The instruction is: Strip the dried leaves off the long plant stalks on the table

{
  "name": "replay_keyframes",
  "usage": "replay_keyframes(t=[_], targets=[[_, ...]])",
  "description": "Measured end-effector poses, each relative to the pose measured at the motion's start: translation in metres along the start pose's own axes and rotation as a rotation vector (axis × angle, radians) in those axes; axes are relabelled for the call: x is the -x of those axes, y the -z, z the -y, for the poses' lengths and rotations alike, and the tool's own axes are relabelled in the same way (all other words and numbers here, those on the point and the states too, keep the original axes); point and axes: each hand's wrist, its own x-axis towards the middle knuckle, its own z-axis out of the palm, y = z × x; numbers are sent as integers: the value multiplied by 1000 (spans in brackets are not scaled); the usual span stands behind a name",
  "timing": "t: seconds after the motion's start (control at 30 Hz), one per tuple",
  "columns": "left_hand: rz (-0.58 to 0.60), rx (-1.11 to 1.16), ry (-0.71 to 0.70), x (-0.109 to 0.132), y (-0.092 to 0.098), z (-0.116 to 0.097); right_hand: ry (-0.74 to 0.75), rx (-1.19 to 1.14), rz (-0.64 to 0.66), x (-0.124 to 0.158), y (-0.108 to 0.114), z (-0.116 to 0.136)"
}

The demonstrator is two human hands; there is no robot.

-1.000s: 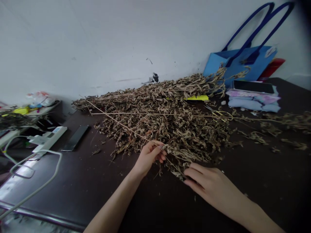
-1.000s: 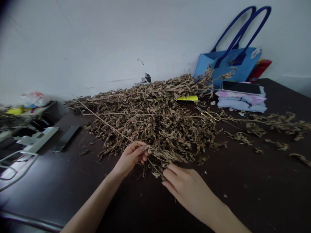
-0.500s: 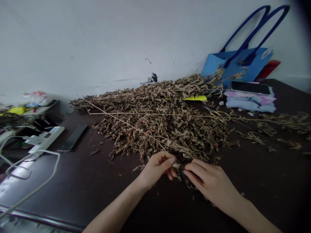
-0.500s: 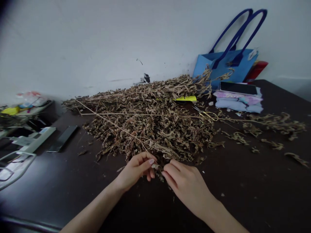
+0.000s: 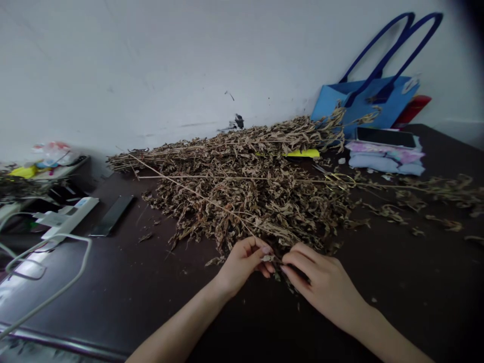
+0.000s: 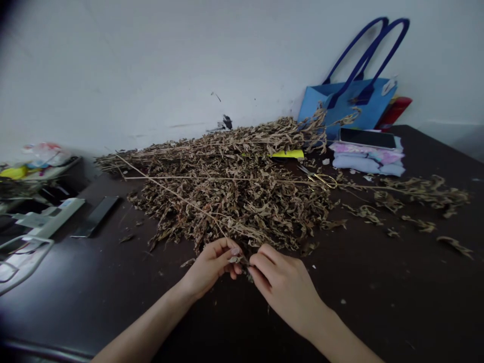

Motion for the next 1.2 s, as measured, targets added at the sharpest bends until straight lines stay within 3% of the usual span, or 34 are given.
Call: replay_keyframes(t=[0.27, 0.63, 1.0, 1.2], targets=[[5, 14, 1, -1, 1, 4, 14, -43, -93, 1, -2, -1], [58, 132, 22, 4, -3, 1, 256, -39, -270, -5, 0, -3], [57, 171, 31, 1, 0, 4, 276, -66, -241, -9, 0, -5], [55, 157, 9, 1, -2, 2, 254, -158, -152, -1, -7, -11]])
